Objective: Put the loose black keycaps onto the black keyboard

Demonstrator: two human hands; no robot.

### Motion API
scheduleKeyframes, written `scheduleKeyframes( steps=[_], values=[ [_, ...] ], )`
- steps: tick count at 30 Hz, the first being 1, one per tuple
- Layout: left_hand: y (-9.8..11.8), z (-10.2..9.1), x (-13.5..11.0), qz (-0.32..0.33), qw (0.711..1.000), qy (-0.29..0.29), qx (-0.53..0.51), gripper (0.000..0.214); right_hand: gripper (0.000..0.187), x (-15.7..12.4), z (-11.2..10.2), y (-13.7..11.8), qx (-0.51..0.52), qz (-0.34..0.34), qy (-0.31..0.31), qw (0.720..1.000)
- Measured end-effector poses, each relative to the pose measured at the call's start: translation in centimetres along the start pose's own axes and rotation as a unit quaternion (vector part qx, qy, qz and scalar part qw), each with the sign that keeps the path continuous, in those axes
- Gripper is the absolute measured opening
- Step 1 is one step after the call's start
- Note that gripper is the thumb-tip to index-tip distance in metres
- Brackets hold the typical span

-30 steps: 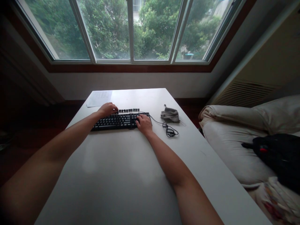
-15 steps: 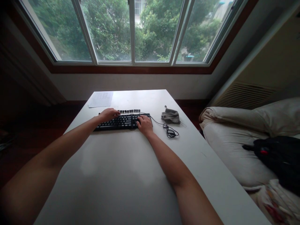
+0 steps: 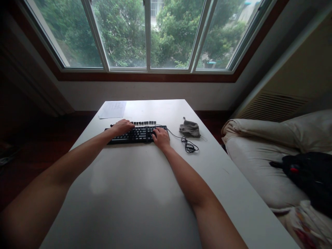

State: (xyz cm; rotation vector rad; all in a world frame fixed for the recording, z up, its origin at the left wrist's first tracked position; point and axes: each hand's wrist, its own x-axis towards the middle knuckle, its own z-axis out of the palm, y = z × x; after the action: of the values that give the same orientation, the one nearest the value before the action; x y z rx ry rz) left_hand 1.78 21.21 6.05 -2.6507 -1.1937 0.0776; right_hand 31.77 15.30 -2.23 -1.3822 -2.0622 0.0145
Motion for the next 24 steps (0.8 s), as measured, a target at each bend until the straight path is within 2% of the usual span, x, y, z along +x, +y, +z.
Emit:
scheduleKeyframes(
  steps=[7,15,24],
  values=[
    [0.6,1.7,-1.3,-0.064,0.994,0.064,-0.063,0.020,0.031,0.0,0.1,0.1,-0.003,-0.003,0.004,1.000],
    [3.2,2.8,-3.5,-0.085,0.983,0.147,-0.075,0.027,0.031,0.0,-0.1,-0.3,-0.005,0.008,-0.004,1.000],
    [6.6,3.8,-6.1,-0.123,0.976,0.158,-0.085,0.050,0.032,0.0,0.0,-0.4,-0.001,0.010,-0.002,1.000]
  ],
)
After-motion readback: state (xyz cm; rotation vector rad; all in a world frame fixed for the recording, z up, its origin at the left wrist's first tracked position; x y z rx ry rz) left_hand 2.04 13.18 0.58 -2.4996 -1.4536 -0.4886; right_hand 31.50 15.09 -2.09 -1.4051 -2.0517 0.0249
